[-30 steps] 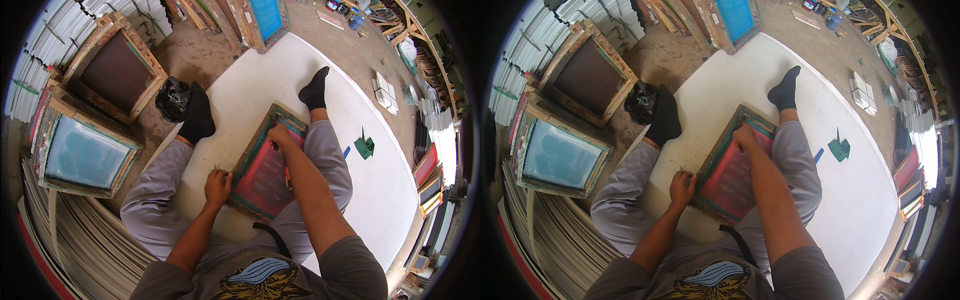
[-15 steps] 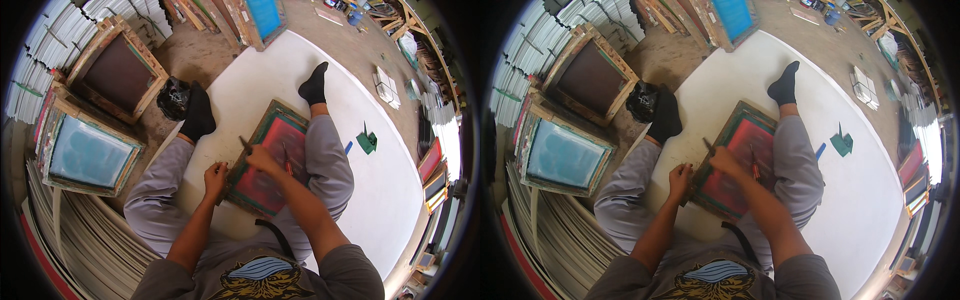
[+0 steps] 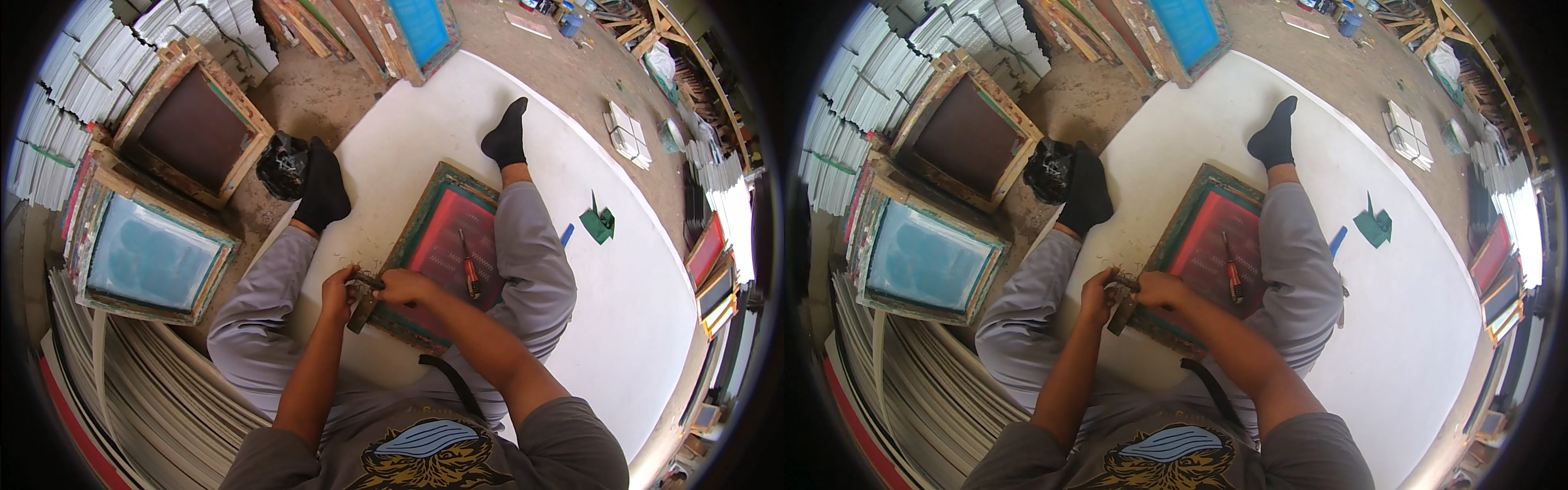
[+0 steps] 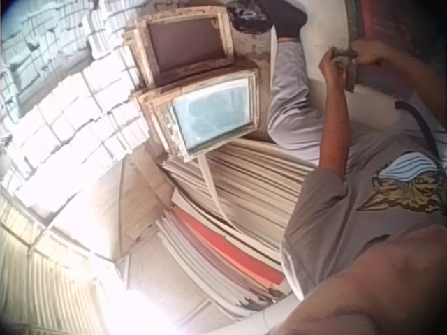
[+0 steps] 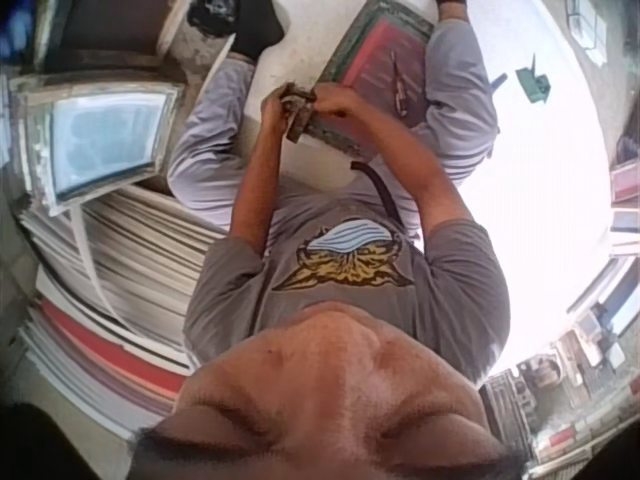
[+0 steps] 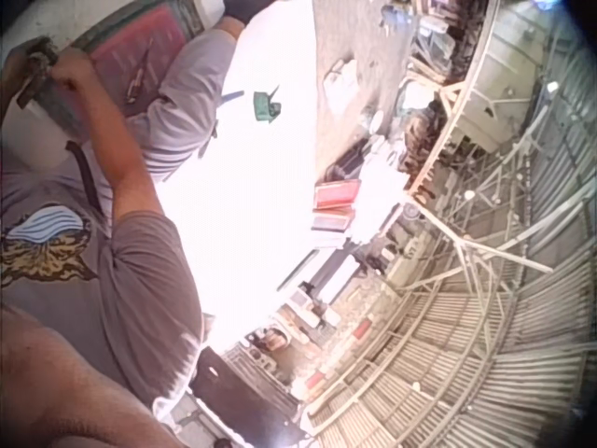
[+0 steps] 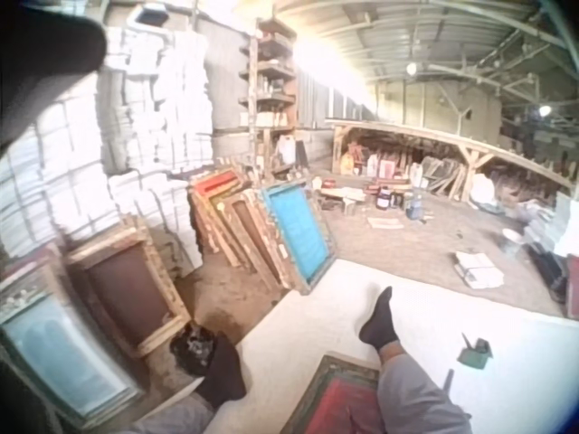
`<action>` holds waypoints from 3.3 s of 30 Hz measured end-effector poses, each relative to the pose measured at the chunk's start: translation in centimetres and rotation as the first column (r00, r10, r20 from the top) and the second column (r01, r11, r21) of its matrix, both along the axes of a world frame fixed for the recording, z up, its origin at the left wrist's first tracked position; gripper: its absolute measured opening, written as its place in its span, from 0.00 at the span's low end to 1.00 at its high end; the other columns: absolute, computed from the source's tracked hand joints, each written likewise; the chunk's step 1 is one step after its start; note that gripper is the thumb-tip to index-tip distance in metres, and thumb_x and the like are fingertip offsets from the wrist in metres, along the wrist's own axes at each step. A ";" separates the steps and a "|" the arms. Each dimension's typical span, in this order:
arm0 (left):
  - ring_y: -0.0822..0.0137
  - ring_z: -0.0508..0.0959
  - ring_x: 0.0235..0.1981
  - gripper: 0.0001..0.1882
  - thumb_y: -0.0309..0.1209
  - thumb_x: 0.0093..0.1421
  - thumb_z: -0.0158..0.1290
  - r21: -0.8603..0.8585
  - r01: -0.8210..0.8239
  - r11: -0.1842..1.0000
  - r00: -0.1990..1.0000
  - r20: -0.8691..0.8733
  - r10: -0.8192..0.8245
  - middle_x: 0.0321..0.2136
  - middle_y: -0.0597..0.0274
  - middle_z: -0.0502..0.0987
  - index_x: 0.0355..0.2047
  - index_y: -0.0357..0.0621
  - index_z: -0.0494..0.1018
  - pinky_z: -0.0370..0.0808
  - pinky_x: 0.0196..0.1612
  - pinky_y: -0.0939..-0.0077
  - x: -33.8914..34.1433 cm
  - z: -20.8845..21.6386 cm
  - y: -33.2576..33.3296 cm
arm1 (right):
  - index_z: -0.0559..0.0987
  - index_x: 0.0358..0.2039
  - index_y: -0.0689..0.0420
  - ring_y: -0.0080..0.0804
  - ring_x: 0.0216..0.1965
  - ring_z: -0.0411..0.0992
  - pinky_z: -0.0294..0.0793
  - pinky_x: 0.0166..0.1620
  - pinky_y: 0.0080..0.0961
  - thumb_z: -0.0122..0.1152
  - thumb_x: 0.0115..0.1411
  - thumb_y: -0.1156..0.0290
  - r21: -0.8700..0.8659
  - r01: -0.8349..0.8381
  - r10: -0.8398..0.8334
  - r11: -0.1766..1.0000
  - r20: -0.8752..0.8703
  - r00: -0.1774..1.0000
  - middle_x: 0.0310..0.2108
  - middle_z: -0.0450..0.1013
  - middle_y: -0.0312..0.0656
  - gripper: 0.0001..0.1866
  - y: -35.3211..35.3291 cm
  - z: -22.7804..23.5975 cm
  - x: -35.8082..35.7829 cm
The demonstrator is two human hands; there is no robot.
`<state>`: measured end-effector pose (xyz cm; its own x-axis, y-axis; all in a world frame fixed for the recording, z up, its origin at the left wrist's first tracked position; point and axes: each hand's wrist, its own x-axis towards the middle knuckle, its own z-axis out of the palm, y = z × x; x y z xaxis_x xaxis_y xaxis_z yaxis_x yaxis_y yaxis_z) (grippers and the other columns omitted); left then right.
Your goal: The person sits on the floor and uses a small tool to scrape a dark, fibrous material off a rectangular board with a pink surface. The person repeatedly scrapes the same area and occasionally picks up the debris to place it into a black plastic bag.
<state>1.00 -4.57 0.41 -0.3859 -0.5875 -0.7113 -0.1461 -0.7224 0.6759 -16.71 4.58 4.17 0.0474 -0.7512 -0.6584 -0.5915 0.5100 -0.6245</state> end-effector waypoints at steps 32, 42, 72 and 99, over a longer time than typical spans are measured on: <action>0.53 0.79 0.42 0.13 0.42 0.64 0.60 -0.740 0.616 0.270 0.780 0.621 -0.077 0.36 0.57 0.78 0.36 0.45 0.82 0.76 0.45 0.60 -2.0 0.2 4.7 | 0.78 0.37 0.58 0.40 0.27 0.78 0.81 0.34 0.40 0.52 0.72 0.52 0.534 0.750 -0.804 0.391 0.595 -0.005 0.31 0.80 0.47 0.21 -3.2 -4.5 -18.2; 0.53 0.79 0.42 0.12 0.41 0.64 0.60 -0.751 0.596 0.284 0.796 0.600 -0.083 0.36 0.58 0.78 0.36 0.46 0.82 0.76 0.45 0.60 -2.0 0.2 4.7 | 0.78 0.27 0.64 0.39 0.17 0.72 0.74 0.22 0.43 0.64 0.49 0.79 0.321 0.814 -0.874 0.484 0.226 0.430 0.21 0.74 0.47 0.05 -3.5 -3.8 -19.9; 0.60 0.81 0.38 0.19 0.43 0.67 0.57 -0.591 0.383 0.710 0.899 0.417 -0.138 0.34 0.55 0.82 0.41 0.36 0.82 0.76 0.45 0.67 -1.6 -0.3 3.6 | 0.80 0.39 0.67 0.40 0.27 0.81 0.79 0.30 0.38 0.65 0.51 0.71 -0.330 0.407 -0.453 0.852 -0.072 0.889 0.27 0.79 0.51 0.16 -0.6 -4.4 -11.6; 0.45 0.79 0.47 0.22 0.44 0.63 0.61 -0.672 0.596 0.440 0.753 0.658 -0.017 0.54 0.48 0.69 0.54 0.48 0.77 0.78 0.47 0.55 -1.1 0.9 4.2 | 0.74 0.50 0.63 0.46 0.36 0.82 0.84 0.39 0.44 0.49 0.73 0.46 0.396 0.748 -0.794 0.532 0.541 0.278 0.39 0.81 0.56 0.28 0.1 -1.3 -12.4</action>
<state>-0.11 -0.33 1.28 -0.4438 -0.8903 -0.1022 -0.7283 0.2919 0.6199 -29.11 4.69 2.82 -0.1525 -0.6312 -0.7605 0.5935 0.5568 -0.5811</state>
